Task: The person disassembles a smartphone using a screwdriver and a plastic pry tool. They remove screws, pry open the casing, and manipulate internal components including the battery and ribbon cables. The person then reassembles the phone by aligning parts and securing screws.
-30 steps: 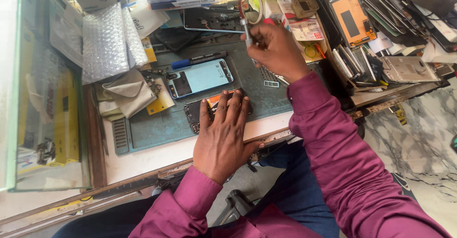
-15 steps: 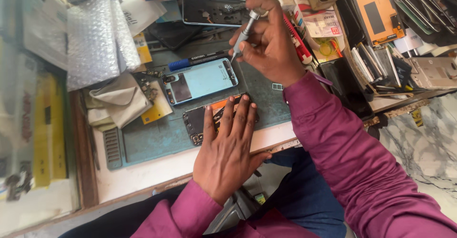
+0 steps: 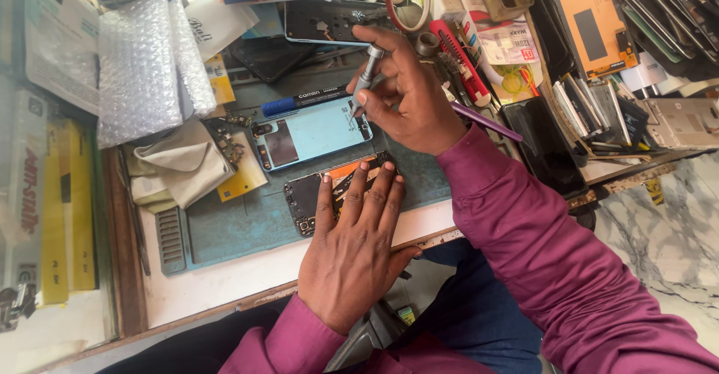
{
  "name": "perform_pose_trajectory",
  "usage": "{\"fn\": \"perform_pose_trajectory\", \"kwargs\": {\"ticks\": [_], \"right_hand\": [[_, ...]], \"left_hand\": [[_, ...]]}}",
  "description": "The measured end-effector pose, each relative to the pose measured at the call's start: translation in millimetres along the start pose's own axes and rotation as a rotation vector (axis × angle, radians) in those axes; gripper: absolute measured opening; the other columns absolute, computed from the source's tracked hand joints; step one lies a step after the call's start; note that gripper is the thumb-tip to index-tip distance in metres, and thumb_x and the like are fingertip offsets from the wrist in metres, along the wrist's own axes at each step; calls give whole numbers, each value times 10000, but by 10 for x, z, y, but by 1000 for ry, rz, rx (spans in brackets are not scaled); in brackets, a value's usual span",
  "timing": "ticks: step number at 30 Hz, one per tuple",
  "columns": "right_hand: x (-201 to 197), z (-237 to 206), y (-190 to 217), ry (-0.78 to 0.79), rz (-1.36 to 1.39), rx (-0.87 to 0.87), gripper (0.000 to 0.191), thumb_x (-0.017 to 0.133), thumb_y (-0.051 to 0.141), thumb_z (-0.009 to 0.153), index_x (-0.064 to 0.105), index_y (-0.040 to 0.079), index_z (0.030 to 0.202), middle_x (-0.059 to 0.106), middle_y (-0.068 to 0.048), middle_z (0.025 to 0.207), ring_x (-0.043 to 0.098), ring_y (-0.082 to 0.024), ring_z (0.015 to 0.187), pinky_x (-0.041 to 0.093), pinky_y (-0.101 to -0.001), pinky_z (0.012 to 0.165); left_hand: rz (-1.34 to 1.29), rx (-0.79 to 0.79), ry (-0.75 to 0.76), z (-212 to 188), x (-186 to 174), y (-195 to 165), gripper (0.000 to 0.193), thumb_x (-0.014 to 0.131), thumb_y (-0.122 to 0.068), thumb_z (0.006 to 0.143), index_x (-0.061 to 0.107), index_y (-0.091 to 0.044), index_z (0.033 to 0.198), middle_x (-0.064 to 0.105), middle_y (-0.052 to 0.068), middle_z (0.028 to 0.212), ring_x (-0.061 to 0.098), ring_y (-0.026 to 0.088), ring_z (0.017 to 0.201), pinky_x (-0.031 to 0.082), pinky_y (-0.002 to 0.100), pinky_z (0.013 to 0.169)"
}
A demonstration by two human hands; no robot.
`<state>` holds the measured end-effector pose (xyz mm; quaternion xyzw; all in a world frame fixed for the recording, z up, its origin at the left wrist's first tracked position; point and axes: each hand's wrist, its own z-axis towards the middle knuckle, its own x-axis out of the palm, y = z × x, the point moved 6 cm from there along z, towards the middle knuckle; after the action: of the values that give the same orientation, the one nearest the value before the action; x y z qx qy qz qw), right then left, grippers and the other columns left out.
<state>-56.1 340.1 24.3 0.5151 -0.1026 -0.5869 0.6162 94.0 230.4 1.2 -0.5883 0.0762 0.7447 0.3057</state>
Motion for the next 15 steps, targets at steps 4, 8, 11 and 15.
{"fn": "perform_pose_trajectory", "kwargs": {"ticks": [4, 8, 11, 15], "right_hand": [[40, -3, 11, 30, -7, 19, 659, 643, 45, 1087, 267, 122, 1623, 703, -109, 1179, 752, -147, 1019, 621, -261, 806], [58, 1, 4, 39, 4, 22, 657, 634, 34, 1085, 266, 123, 1622, 693, -106, 1188, 756, -149, 1034, 622, -260, 811], [59, 4, -13, 35, -16, 30, 657, 636, 34, 1077, 270, 119, 1616, 699, -103, 1179, 757, -148, 1024, 618, -257, 799], [46, 7, -29, 23, -27, 32, 658, 645, 40, 1075, 273, 112, 1613, 706, -103, 1173, 755, -148, 1027, 610, -257, 797]], "left_hand": [[17, 15, -9, -3, -1, 5, 917, 592, -625, 841, 392, -37, 1515, 381, 126, 1580, 306, 327, 1481, 178, 613, 1184], [18, 14, 0, 1, 9, 7, 926, 603, -629, 835, 388, -38, 1515, 379, 127, 1579, 295, 326, 1487, 177, 609, 1191], [21, 10, 12, 3, 28, 11, 939, 609, -636, 824, 386, -40, 1514, 379, 126, 1576, 287, 322, 1489, 177, 605, 1192], [-2, 1, -7, 4, 41, 21, 947, 605, -650, 816, 386, -50, 1515, 382, 123, 1574, 281, 316, 1495, 176, 600, 1192]]}}
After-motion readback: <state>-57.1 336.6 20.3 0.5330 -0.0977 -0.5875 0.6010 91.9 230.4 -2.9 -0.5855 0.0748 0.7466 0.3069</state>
